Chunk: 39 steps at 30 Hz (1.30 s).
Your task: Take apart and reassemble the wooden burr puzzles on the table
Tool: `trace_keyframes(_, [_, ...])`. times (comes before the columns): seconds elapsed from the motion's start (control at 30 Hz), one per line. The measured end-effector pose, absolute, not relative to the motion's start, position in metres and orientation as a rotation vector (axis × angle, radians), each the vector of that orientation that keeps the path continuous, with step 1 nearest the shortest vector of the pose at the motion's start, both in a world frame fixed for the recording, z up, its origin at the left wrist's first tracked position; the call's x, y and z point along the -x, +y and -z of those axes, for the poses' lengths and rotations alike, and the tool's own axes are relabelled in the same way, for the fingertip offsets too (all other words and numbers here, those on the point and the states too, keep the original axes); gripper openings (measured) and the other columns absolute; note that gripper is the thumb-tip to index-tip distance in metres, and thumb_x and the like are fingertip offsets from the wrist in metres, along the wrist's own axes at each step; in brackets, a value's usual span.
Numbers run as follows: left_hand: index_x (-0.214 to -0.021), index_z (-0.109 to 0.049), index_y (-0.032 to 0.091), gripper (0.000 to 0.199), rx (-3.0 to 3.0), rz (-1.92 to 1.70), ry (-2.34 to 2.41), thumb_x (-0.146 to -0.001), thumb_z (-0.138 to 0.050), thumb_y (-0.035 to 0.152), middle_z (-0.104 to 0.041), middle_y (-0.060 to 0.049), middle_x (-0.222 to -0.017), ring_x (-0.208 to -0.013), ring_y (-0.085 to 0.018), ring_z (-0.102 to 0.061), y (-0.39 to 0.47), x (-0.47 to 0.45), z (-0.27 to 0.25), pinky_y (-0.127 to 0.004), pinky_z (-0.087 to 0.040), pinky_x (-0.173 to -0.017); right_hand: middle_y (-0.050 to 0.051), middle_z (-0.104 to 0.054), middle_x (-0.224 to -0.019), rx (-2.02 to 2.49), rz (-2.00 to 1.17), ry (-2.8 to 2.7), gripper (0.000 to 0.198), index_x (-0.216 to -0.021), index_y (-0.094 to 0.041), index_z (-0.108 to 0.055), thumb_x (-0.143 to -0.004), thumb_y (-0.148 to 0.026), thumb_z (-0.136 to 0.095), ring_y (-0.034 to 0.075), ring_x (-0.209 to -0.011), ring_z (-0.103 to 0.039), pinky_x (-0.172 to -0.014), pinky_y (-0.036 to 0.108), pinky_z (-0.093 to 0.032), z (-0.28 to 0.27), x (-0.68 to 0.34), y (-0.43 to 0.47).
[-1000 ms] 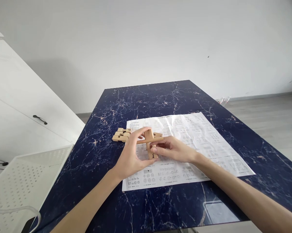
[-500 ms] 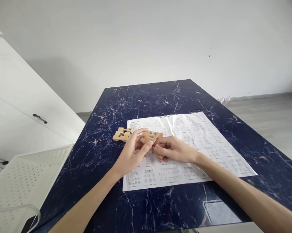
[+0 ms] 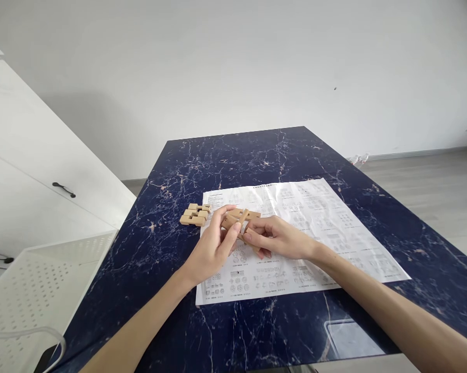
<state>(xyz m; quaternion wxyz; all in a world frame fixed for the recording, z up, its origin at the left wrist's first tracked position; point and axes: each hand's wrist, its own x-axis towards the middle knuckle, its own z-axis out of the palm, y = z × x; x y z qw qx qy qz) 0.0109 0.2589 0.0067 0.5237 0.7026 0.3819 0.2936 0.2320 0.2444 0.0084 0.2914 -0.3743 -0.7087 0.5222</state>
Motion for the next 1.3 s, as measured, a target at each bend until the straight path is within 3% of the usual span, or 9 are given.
trace_keyframes(0.23, [-0.148,-0.045,0.027,0.047,-1.742,-0.772,0.934,-0.109,-0.046,0.052,-0.047,0.003,-0.076,-0.059,-0.014,-0.045,0.263,-0.009,-0.007,-0.027,-0.043,-0.054,-0.005,-0.062,-0.058,0.982,-1.323,-1.916,0.043,-0.079,-0.022,-0.056,-0.104,-0.056,-0.054,0.009,-0.048,-0.048,-0.052,0.026,-0.040,-0.013,-0.232,0.245])
trace_keyframes(0.37, [-0.141,-0.052,0.027,0.042,-1.648,-0.910,0.928,-0.109,-0.044,0.053,-0.050,0.001,-0.084,-0.056,-0.011,-0.042,0.267,-0.007,-0.008,-0.027,-0.039,-0.050,-0.003,-0.063,-0.061,0.966,-1.318,-1.915,0.044,-0.077,-0.022,-0.055,-0.104,-0.057,-0.055,0.009,-0.049,-0.046,-0.052,0.027,-0.039,-0.012,-0.235,0.246])
trace_keyframes(0.6, [-0.134,-0.056,0.017,0.056,-1.608,-0.778,0.871,-0.109,-0.036,0.063,-0.047,0.004,-0.063,-0.054,-0.014,-0.044,0.265,-0.010,-0.012,-0.028,-0.038,-0.052,-0.004,-0.057,-0.060,0.930,-1.391,-1.862,0.043,-0.076,-0.021,-0.053,-0.104,-0.054,-0.057,0.010,-0.050,-0.046,-0.052,0.027,-0.037,-0.008,-0.239,0.249])
trace_keyframes(0.77, [-0.117,-0.059,0.021,0.041,-1.639,-0.692,0.906,-0.106,-0.050,0.059,-0.045,0.004,-0.071,-0.055,-0.011,-0.038,0.263,-0.014,-0.004,-0.026,-0.034,-0.051,-0.005,-0.060,-0.058,0.939,-1.365,-1.962,0.040,-0.073,-0.022,-0.052,-0.104,-0.047,-0.058,0.010,-0.048,-0.043,-0.050,0.026,-0.033,-0.003,-0.235,0.247])
trace_keyframes(0.93, [-0.091,-0.050,0.022,0.040,-1.716,-0.776,1.014,-0.107,-0.048,0.058,-0.040,0.005,-0.069,-0.053,-0.011,-0.036,0.261,-0.017,-0.003,-0.027,-0.033,-0.050,-0.006,-0.057,-0.055,0.985,-1.228,-1.991,0.041,-0.072,-0.023,-0.049,-0.105,-0.045,-0.058,0.009,-0.049,-0.044,-0.050,0.026,-0.034,-0.005,-0.232,0.246])
trace_keyframes(1.3, [-0.081,-0.044,0.022,0.044,-1.873,-0.852,1.097,-0.109,-0.043,0.056,-0.043,0.005,-0.063,-0.052,-0.011,-0.042,0.262,-0.021,-0.010,-0.028,-0.035,-0.051,-0.007,-0.051,-0.053,0.979,-1.140,-1.962,0.044,-0.069,-0.023,-0.045,-0.104,-0.046,-0.059,0.009,-0.047,-0.045,-0.050,0.026,-0.034,-0.012,-0.230,0.246])
